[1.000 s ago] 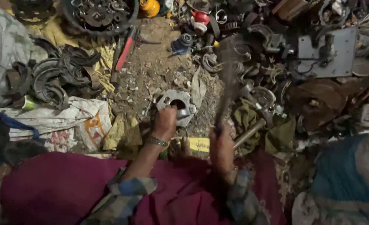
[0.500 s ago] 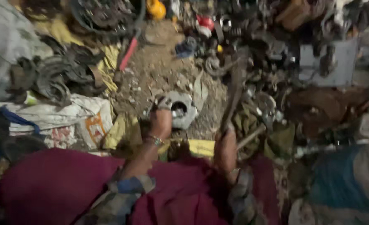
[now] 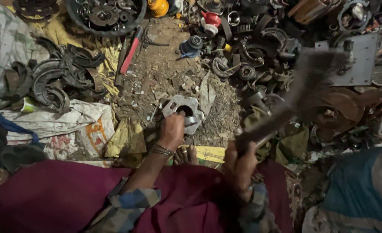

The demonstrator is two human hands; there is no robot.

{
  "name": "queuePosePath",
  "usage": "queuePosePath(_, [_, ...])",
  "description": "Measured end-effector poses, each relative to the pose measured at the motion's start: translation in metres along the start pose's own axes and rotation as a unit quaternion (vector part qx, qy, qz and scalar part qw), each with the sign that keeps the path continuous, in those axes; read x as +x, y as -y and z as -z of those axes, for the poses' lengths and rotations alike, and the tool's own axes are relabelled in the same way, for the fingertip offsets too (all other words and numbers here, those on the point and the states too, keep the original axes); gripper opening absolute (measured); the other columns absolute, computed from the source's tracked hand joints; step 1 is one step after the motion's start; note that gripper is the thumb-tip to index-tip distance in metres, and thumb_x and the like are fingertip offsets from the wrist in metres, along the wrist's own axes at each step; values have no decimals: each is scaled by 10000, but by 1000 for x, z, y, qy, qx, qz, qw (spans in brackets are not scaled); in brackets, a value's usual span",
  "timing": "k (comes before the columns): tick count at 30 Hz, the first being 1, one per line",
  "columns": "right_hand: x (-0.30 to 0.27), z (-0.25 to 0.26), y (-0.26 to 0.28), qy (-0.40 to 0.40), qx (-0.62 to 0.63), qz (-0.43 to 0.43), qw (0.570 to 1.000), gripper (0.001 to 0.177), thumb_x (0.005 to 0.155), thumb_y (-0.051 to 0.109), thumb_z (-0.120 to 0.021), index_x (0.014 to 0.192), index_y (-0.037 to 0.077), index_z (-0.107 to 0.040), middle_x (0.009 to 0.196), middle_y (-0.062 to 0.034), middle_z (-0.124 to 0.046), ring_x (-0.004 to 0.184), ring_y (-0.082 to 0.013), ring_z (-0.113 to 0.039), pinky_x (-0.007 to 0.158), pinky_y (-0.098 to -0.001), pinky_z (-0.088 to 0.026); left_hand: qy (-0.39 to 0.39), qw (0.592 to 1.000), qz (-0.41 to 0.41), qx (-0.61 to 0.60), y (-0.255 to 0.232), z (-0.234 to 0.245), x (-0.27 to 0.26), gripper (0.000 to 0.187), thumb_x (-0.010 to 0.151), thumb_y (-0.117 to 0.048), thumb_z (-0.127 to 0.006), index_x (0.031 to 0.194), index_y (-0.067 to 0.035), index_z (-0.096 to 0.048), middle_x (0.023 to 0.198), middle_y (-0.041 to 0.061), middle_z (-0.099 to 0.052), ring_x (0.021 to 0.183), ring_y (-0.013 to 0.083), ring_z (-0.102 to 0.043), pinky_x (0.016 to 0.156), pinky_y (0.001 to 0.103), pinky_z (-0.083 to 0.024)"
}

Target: The person sits on the floor and uses a hammer and a metal rod to repeatedly strike a metal part placed on a metal anvil. The person adjusts the part's position and continues hammering to shape or separate it.

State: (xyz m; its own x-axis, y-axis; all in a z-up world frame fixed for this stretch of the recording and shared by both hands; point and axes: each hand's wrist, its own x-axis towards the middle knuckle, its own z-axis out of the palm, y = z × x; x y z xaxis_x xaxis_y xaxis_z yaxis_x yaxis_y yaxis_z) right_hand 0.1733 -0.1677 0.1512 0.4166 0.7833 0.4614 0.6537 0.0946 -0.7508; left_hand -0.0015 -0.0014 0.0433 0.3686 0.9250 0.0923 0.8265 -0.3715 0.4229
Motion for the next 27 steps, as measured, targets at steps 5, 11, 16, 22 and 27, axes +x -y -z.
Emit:
queuePosePath(5, [-34,-28,-79,104,-65,-66,990,295,941,171,-664,1129,-7,-522,741,-172,-631,643,-346,-628,564,-455,-505,44,998,33,-17,8,-18,4,228,974,-101,-504,994,-22,-717,932,252,-721,851,409,-735,685,494,-599])
queuePosePath(11, [-45,-54,-122,296,-207,-40,932,415,929,159,-667,1231,-54,-480,701,-221,-652,611,-423,-644,519,-541,-501,-5,1000,-4,-15,17,-30,9,207,905,-83,-543,859,-43,-740,939,249,-714,887,399,-732,720,490,-590])
queuePosePath(16, [-24,-1,-87,38,-132,86,987,368,1011,103,-611,1311,-91,-521,1017,-255,-658,811,-394,-647,659,-485,-537,40,999,5,-24,12,-30,-7,178,893,-62,-553,927,6,-713,890,260,-710,845,413,-727,669,490,-590])
queuePosePath(22, [-31,-24,-89,107,-119,-87,983,318,1005,155,-632,1226,-55,-540,913,-203,-633,735,-343,-606,612,-462,-491,22,1000,-7,-15,11,-18,-2,165,917,-53,-562,928,-19,-724,877,233,-719,817,379,-736,683,456,-600])
queuePosePath(27, [-39,-54,-92,259,-192,-22,946,335,978,162,-650,1211,-50,-537,886,-213,-634,724,-366,-607,604,-478,-488,1,998,28,48,16,-20,12,149,889,-47,-576,892,-5,-719,859,219,-715,802,338,-747,654,420,-608])
